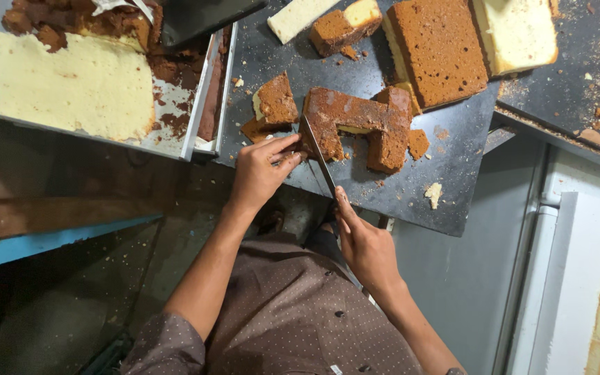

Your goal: The person cuts rectangular cakes into smaller pieces and shapes using a large knife on a work surface, moving the pieces between the counter and metal trays.

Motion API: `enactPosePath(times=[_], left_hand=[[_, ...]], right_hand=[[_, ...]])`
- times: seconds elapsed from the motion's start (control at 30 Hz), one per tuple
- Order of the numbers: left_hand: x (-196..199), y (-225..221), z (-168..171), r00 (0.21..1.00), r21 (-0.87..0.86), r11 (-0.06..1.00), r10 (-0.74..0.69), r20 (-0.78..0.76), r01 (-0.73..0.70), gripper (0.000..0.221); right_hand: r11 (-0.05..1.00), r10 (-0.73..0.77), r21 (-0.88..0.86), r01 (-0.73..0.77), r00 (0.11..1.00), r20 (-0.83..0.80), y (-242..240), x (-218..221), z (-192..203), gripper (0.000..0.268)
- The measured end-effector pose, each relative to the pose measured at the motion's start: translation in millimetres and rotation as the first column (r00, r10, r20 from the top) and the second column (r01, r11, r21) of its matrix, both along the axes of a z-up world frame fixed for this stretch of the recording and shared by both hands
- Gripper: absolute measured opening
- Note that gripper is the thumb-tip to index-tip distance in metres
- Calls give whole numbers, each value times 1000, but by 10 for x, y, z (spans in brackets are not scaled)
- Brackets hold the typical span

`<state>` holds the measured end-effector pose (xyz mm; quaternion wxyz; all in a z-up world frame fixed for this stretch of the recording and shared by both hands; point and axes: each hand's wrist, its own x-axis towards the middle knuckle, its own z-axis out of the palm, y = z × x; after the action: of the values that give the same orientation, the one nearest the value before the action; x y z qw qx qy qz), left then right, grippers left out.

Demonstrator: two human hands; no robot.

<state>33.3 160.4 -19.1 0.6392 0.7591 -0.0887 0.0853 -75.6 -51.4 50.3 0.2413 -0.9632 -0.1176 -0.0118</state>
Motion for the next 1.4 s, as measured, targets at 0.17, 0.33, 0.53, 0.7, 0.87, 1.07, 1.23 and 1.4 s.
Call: enactPosePath(times=[0.17,0.33,0.53,0.7,0.87,1.07,1.23,1.4], left_hand=[[16,6,-17,998,92,995,22,63,-27,36],[20,1,-9,989,144,988,28,145,-49,35],[8,-1,-18,994,106,993,42,101,-53,35],[-14,-6,-17,998,84,995,50,46,-53,34],[-15,-29,-48,998,79,996,41,44,-45,34],[-37,-58,-9,995,84,993,72,74,-79,34],[-122,-56,-2,987,149,978,136,84,-148,33],[-207,12,215,963,281,923,227,148,-261,38]], right_hand=[[1000,7,-15,-7,1000,4,1,24,3,66],[999,-26,-38,24,999,-33,-5,-15,22,62],[999,34,-39,-34,999,-4,-6,78,-36,62],[997,60,-50,-59,998,23,-76,-12,35,62],[997,58,-53,-59,998,-13,-113,84,-56,60],[997,79,-26,-79,997,-5,-168,4,-86,61],[999,44,-27,-47,995,-92,-179,60,-153,62],[986,77,148,-81,997,31,-443,-258,-64,61]])
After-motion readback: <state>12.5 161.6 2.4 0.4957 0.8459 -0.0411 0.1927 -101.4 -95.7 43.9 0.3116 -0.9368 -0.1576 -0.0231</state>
